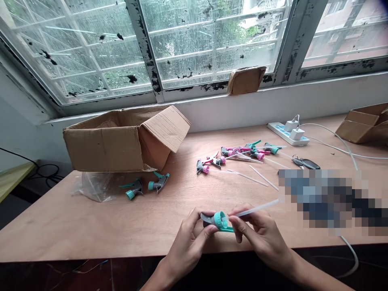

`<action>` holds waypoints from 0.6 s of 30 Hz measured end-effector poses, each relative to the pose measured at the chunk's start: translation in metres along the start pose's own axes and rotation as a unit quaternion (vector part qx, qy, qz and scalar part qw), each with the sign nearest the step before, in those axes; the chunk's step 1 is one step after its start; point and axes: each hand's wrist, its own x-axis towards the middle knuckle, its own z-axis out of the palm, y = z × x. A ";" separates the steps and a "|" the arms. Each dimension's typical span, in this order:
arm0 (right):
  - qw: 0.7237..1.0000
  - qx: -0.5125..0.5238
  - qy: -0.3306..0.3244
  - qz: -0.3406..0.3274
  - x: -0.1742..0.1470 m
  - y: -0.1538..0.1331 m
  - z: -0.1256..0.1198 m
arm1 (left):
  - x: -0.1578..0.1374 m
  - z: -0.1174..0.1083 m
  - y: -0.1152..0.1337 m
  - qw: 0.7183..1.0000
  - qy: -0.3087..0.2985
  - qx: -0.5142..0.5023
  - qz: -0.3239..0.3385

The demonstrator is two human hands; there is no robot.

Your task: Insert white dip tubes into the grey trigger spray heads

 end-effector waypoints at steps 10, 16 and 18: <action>0.966 0.229 0.120 -0.013 0.019 -0.019 -0.029 | -0.002 0.007 0.018 0.984 -0.036 -0.161 -0.061; 0.900 0.433 0.042 0.042 0.041 -0.099 -0.014 | -0.007 0.035 0.028 0.962 -0.070 -0.263 -0.015; 0.910 0.407 0.042 0.066 0.026 -0.095 -0.026 | -0.012 0.039 0.030 0.971 -0.029 -0.229 0.060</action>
